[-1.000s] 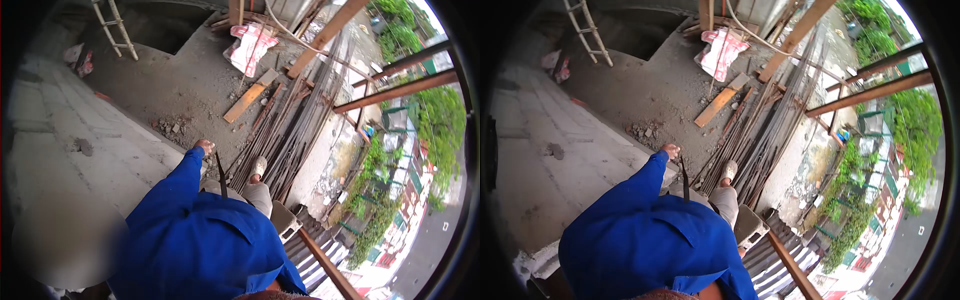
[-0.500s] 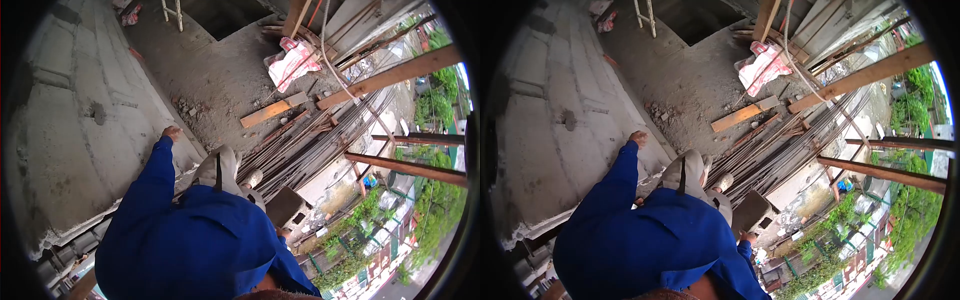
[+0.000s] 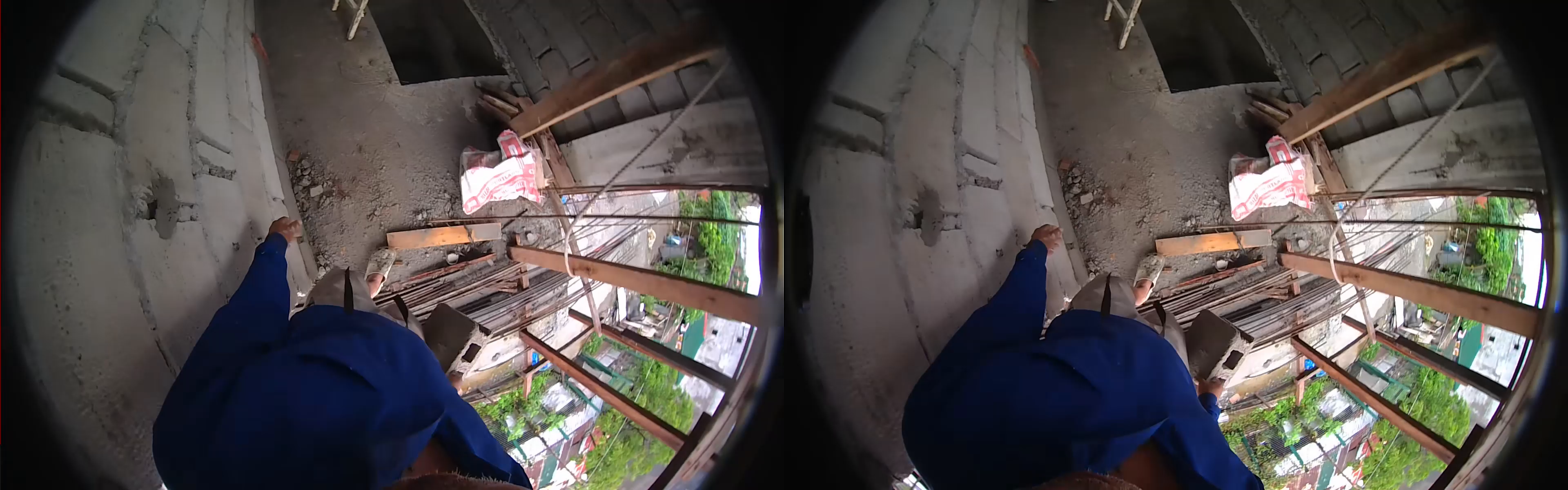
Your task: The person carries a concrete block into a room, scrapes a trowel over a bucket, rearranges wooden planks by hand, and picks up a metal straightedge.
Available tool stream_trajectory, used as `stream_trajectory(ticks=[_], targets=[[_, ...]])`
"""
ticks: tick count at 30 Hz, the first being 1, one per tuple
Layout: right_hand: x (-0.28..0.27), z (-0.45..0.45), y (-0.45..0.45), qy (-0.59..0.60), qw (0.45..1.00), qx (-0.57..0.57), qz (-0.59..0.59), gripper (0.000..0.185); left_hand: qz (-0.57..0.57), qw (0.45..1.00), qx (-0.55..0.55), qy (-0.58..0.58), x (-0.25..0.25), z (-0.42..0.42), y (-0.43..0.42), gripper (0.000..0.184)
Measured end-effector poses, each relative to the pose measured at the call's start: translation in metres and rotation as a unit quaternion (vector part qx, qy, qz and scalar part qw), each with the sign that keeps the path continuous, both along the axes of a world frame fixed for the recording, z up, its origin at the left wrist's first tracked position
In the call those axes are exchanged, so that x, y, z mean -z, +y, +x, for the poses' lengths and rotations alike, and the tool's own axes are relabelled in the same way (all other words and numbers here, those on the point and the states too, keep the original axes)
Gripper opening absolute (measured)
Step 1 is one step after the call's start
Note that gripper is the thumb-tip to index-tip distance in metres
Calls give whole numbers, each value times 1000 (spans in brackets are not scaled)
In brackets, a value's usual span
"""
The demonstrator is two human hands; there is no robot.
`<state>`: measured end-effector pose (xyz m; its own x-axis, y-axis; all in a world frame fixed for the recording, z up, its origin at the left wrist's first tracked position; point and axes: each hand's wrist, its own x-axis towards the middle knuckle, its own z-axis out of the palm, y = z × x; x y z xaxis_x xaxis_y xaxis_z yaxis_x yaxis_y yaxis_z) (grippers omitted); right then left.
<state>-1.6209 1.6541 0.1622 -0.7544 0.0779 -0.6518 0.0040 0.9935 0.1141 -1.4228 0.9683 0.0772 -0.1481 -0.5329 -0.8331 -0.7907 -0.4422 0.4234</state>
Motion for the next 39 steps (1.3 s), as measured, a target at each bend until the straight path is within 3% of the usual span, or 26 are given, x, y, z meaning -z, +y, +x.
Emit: stream_trajectory(ticks=[1, 2, 4, 6, 7, 9, 10, 13, 15, 17, 18, 21, 23, 25, 27, 29, 32, 34, 37, 39], targets=[[4, -15, -12, -16, 995, -94, 19, 62, 1, 1000, -9, -1, -26, -5, -6, 35], [-8, -31, -40, -51, 991, -115, 34, 65, 1, 997, -56, 59, -54, -9, -10, 35], [2, -53, -67, -15, 992, -127, -2, 63, -1, 986, -114, 119, -59, -3, -24, 35], [-12, -77, -114, 17, 993, -75, -87, 57, 79, 923, -274, 260, -53, 7, -46, 40], [-14, -89, -137, 16, 993, -85, -86, 57, 77, 919, -285, 260, -69, 2, -47, 40], [-15, -110, -176, -10, 990, -110, -82, 49, -95, 957, -224, 159, -139, -26, -44, 41], [-8, -123, -194, -2, 978, -201, -57, 43, -95, 954, -235, 158, -149, -33, -48, 41], [22, -159, -236, 26, 954, -299, 5, 39, -74, 918, -305, 242, -143, -44, -78, 40], [43, -190, -263, -12, 947, -321, 24, 42, 39, 868, -280, 407, -107, -49, -120, 35], [46, -214, -300, -19, 949, -312, -36, 46, -9, 884, -292, 366, -135, -90, -158, 34], [68, -230, -305, -44, 937, -346, -9, 48, -49, 898, -298, 322, -146, -110, -174, 33], [86, -270, -359, -76, 923, -374, 43, 52, -97, 913, -243, 312, -119, -139, -255, 32], [69, -291, -419, -158, 928, -319, 112, 73, -76, 905, -265, 325, -141, -147, -304, 32], [121, -317, -417, -113, 950, -291, 18, 82, -158, 947, -169, 224, -154, -146, -331, 33], [63, -330, -491, -60, 963, -259, -31, 70, -101, 943, -189, 255, -137, -113, -361, 36], [66, -361, -530, -118, 961, -248, 22, 92, -126, 967, -186, 118, -176, -123, -365, 40], [46, -385, -599, -22, 955, -295, 29, 92, -94, 975, -194, 46, -186, -126, -390, 41], [28, -402, -647, -27, 970, -241, 1, 89, -77, 975, -198, 65, -186, -130, -416, 40], [11, -433, -722, -110, 951, -282, 62, 86, -74, 973, -207, 75, -194, -153, -461, 37], [16, -443, -754, -39, 946, -317, 53, 84, -97, 970, -210, 70, -182, -151, -499, 34]])
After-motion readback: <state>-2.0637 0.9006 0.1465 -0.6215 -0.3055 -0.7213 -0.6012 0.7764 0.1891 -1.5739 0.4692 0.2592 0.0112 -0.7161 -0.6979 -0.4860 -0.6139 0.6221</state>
